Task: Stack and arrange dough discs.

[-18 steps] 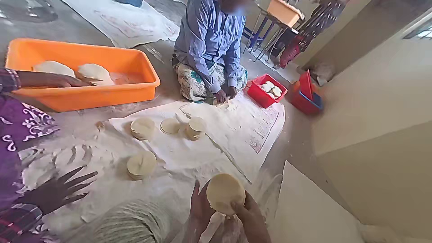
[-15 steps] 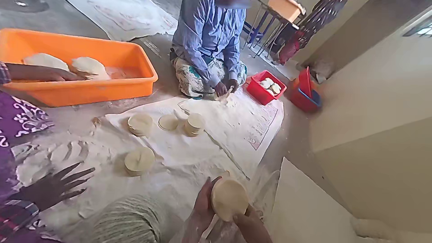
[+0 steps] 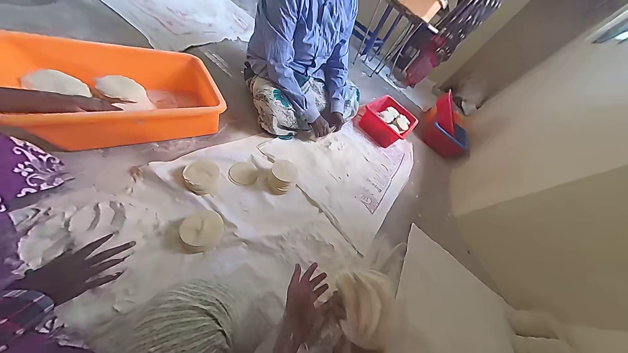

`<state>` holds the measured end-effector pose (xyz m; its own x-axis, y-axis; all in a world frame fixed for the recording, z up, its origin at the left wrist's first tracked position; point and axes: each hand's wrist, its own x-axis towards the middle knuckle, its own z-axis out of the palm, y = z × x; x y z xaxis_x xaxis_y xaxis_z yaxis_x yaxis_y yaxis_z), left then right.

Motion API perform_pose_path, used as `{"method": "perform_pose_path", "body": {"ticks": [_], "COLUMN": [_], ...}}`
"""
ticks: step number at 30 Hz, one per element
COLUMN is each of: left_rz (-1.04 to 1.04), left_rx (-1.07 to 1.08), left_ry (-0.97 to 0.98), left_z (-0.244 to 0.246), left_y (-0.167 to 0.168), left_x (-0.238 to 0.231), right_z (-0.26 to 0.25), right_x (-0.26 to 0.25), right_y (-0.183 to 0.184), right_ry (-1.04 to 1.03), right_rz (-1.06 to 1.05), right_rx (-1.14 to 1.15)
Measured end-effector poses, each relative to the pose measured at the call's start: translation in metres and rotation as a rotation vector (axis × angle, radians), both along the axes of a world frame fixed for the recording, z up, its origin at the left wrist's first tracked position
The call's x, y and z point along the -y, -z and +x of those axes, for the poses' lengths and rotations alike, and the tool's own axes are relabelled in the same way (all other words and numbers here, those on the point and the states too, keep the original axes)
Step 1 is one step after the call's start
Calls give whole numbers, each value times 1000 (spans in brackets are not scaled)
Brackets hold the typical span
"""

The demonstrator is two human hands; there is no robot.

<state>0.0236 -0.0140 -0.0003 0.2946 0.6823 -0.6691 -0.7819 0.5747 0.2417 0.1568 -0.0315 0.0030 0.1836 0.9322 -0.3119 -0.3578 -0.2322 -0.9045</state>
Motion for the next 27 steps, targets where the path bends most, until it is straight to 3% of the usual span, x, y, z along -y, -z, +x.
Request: {"method": "perform_pose_path", "body": {"ticks": [2, 4, 6, 7, 10, 12, 16, 19, 21, 23, 25, 27], "left_rz": [-6, -45, -85, -113, -196, -97, 135, 219, 190, 142, 47, -24], "left_rx": [48, 52, 39, 46, 80, 112, 10, -142, -254, -308, -294, -246], "left_ry": [-54, -89, -64, -62, -190, -196, -91, -15, 45, 84, 59, -10], "left_z": [5, 4, 4, 6, 10, 2, -18, -9, 1, 12, 18, 16], "left_y": [3, 3, 1, 1, 17, 23, -3, -14, -7, 9, 17, 20], "left_x": [6, 5, 12, 14, 8, 2, -14, -9, -1, 10, 17, 12], "right_z": [-13, -22, -7, -5, -33, -47, -21, 5, 6, -3, -9, -18], "right_x": [-3, 4, 20, 14, -20, -27, -11, 15, 23, 17, 5, -17], "right_y": [-31, -60, -45, -30, -15, -33, -69, -49, -26, 0, 20, 6], "right_ry": [-72, -157, -316, -343, -209, -135, -177, -209, -93, 84, 14, -161], "right_rz": [-100, -34, 119, 104, -195, -172, -129, -149, -234, -366, -442, -380], "right_rx": [464, 608, 522, 649, 942, 879, 385, 166, 102, 293, 692, 990]}}
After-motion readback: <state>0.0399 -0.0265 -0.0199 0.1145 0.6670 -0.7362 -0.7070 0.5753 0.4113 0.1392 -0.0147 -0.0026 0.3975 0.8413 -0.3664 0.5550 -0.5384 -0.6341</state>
